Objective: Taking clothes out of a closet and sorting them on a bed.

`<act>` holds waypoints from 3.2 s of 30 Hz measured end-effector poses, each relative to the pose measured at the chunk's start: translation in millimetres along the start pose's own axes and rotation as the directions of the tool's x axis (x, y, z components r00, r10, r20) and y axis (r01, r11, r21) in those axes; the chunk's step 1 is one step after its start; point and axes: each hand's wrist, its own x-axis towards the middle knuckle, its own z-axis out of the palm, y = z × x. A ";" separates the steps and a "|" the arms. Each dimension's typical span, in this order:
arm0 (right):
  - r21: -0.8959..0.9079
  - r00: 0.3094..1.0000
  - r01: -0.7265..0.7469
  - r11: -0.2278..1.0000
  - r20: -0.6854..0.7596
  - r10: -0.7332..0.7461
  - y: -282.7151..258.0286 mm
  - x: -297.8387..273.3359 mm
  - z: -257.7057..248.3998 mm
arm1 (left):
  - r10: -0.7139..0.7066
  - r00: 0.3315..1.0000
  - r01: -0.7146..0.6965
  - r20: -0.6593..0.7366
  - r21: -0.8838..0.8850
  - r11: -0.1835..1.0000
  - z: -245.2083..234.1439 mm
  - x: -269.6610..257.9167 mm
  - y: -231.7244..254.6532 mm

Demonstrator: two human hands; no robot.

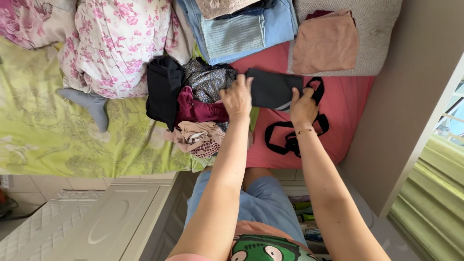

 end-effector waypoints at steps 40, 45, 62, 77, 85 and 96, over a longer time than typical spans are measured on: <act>0.594 0.485 0.714 0.371 -0.037 -0.874 -218.1 -172.1 -143.1 | 0.656 0.754 -0.610 -0.035 -0.407 0.680 -357.6 -41.5 -89.2; 0.828 0.556 0.405 0.388 0.114 -0.823 -218.8 -153.1 -222.2 | 0.646 0.763 -0.363 0.039 -0.800 0.477 -424.6 -47.6 -97.1; 0.840 0.694 0.180 0.512 0.260 -0.671 -231.2 -179.7 -178.9 | 0.211 0.930 0.285 0.302 -0.952 0.109 -399.1 -30.9 -93.6; 0.721 0.742 0.022 0.693 0.452 -0.495 -223.9 -152.5 -211.5 | -0.030 0.917 0.385 0.398 -0.866 0.319 -382.6 -17.6 -135.0; 0.051 0.851 0.488 0.871 0.194 -0.488 -101.9 -88.3 2.4 | -0.099 0.992 0.125 0.084 -0.407 0.905 -220.2 -61.6 -152.2; 0.280 0.874 -0.353 0.893 0.438 0.209 -119.1 -122.7 34.2 | 0.523 0.847 -0.532 -0.099 -0.166 0.830 -144.4 32.6 -67.1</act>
